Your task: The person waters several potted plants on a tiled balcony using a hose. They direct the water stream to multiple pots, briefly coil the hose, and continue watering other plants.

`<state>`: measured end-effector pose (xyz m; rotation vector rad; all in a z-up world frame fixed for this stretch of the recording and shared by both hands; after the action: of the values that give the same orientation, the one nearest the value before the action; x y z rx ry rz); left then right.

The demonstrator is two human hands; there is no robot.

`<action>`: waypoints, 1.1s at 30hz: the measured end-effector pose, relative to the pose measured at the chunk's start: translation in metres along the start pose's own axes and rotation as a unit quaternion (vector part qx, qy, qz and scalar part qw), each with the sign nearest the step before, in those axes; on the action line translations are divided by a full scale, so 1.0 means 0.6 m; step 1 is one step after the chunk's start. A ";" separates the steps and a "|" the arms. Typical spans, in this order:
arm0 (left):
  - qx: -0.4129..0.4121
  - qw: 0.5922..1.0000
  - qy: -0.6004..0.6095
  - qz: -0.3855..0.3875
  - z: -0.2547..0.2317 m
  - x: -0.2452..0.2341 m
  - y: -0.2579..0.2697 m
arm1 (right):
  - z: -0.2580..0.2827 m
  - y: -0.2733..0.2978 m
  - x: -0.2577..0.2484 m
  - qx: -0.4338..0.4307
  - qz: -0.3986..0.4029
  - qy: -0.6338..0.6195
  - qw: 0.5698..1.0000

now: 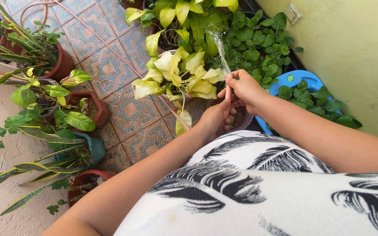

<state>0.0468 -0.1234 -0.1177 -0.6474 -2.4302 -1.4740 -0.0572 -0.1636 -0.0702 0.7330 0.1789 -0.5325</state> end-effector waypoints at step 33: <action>-0.055 0.991 -0.108 0.061 0.013 0.088 0.002 | -0.053 0.037 -0.129 0.066 -0.122 -0.062 0.988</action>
<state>0.0017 -0.1026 -0.0988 -1.0084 -2.4247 -1.5691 -0.1104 -0.0973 -0.0546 0.8089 0.1194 -0.8274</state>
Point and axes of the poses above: each hand's wrist, its own y-axis away from the middle knuckle, its own x-axis out of the palm, z = x × y, the point moved 8 cm from there along -y, towards the middle knuckle, and after that the axes turned 12 degrees about -z, right-handed, at the moved point
